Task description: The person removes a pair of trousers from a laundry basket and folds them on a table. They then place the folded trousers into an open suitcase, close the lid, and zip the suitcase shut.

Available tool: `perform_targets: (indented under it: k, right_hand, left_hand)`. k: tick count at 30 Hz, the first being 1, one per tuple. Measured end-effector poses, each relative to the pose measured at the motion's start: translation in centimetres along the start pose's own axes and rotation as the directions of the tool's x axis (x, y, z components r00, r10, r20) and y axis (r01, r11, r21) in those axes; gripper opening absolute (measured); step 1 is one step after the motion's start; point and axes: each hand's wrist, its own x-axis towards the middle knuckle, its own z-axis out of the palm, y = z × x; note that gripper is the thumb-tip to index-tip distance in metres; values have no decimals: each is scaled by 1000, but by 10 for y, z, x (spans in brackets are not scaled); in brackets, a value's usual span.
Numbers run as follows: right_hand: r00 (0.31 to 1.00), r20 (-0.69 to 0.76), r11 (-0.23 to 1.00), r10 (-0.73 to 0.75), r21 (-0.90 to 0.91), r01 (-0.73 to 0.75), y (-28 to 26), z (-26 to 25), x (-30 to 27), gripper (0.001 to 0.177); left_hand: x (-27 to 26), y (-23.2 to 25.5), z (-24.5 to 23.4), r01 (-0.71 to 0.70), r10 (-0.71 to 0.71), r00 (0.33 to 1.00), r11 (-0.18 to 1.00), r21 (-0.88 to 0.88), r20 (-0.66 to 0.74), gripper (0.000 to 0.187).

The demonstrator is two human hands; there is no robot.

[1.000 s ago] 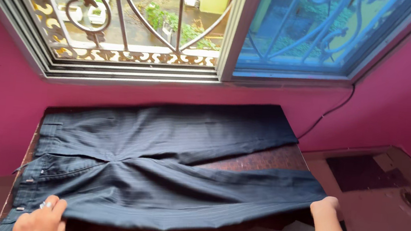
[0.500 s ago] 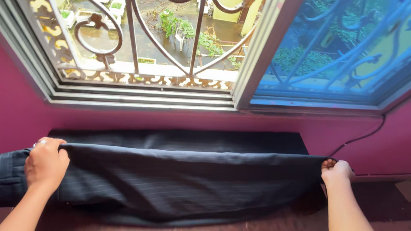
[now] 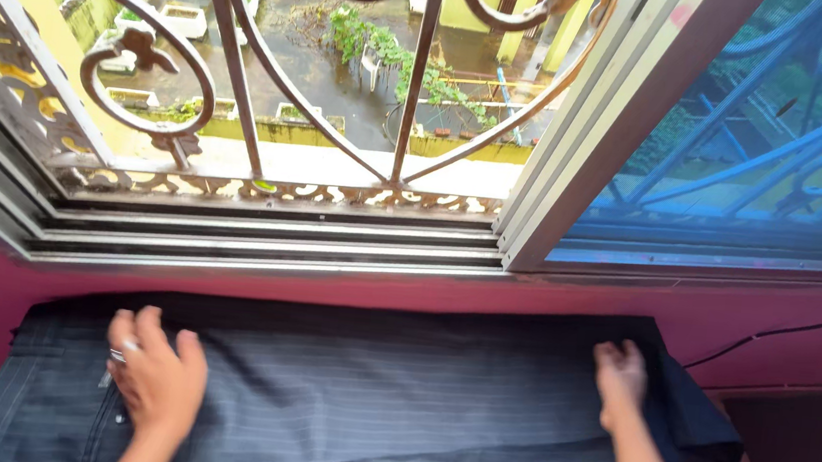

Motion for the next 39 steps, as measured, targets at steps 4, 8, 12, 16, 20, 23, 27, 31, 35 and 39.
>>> perform_targets:
  k: [4, 8, 12, 16, 20, 23, 27, 31, 35, 39]
  right_hand:
    - [973, 146, 842, -180, -489, 229, 33, 26, -72, 91]
    - [973, 207, 597, -102, -770, 226, 39, 14, -113, 109]
    - [975, 191, 603, -117, -766, 223, 47, 3, -160, 112]
    - [980, 174, 579, -99, -791, 199, 50, -9, -220, 110]
    - [975, 89, 531, -204, -827, 186, 54, -28, -261, 92]
    - [988, -85, 467, -130, -884, -14, 52, -56, -238, 76]
    - [987, -67, 287, 146, -952, -107, 15, -134, -146, 88]
    - [985, -89, -8, -150, -996, -91, -22, -173, -86, 87]
    - [994, -79, 191, -78, -980, -62, -58, -147, -79, 91]
    - [971, 190, 336, -145, -914, 229, -70, -39, -156, 61]
  left_hand:
    - [-73, -7, 10, -140, 50, 951, 949, 283, 304, 69]
    - [-103, -57, 18, -200, 9, 931, 850, 488, 366, 73]
    - [-132, -103, 13, -200, 98, 963, 883, 424, 250, 74]
    - [-141, -121, -36, -457, 220, 846, 768, 448, 485, 59]
    - [-141, -110, -103, -813, -35, 467, 375, 445, 883, 43]
    - [-142, -108, -114, -828, -28, 441, 374, 418, 897, 41]
    - [-141, -127, -91, -729, -1, 567, 464, 503, 824, 53]
    - [-143, -141, -66, -403, 58, 852, 708, 580, 521, 65]
    - [-160, -140, -79, -273, 134, 928, 880, 388, 348, 78]
    - [-155, -126, -92, -256, -21, 856, 851, 458, 516, 72]
